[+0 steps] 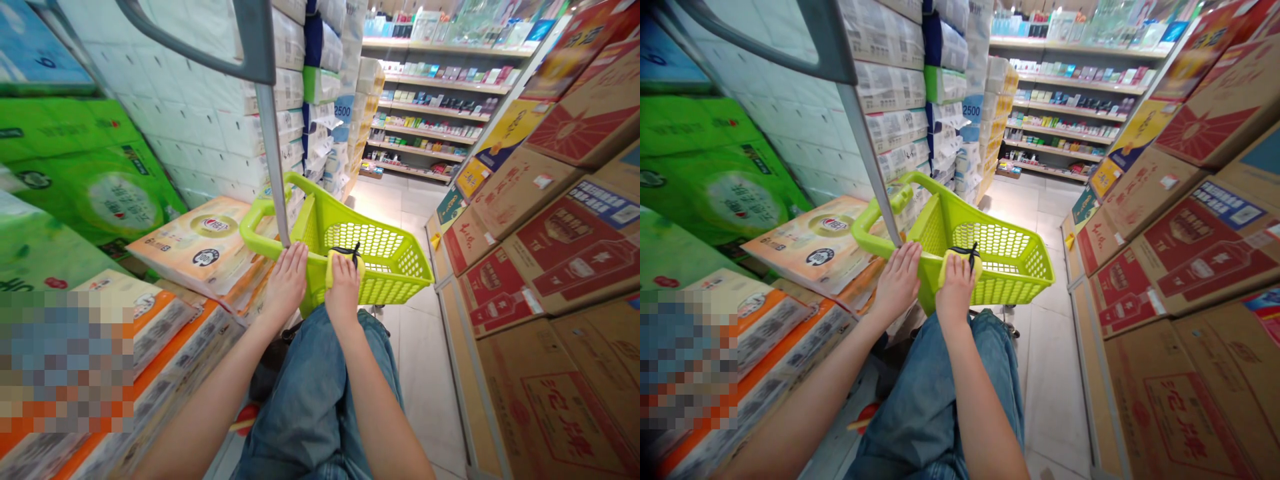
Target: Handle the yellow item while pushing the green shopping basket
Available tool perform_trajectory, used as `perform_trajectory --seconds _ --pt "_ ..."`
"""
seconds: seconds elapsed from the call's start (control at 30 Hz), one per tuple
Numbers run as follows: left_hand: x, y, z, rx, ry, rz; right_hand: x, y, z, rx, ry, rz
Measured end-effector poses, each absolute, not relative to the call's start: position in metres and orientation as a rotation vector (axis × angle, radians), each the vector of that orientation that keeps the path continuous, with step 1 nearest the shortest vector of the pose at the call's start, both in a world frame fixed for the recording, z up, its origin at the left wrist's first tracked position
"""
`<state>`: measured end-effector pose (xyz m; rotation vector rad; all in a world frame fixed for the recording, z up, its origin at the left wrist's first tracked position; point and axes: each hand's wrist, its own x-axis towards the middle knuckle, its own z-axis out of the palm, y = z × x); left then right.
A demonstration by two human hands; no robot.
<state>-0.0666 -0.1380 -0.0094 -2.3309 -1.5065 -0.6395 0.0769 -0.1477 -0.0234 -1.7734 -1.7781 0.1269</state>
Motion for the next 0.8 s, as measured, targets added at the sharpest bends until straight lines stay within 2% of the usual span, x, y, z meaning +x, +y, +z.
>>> perform_trajectory --seconds 0.1,0.2,0.6,0.8 --pt "-0.068 -0.136 -0.013 -2.317 -1.491 -0.665 0.052 -0.148 -0.003 -1.592 -1.917 0.186" --pt "-0.069 -0.135 -0.014 -2.308 -1.477 -0.667 0.056 -0.15 -0.004 -1.535 -1.966 0.192" --pt "-0.068 -0.138 -0.009 -2.332 -1.496 -0.635 0.171 -0.159 -0.07 -1.83 -1.778 -0.05" --pt "-0.068 -0.138 -0.009 -2.33 -1.493 -0.636 0.123 -0.151 -0.045 -1.842 -1.66 0.093"
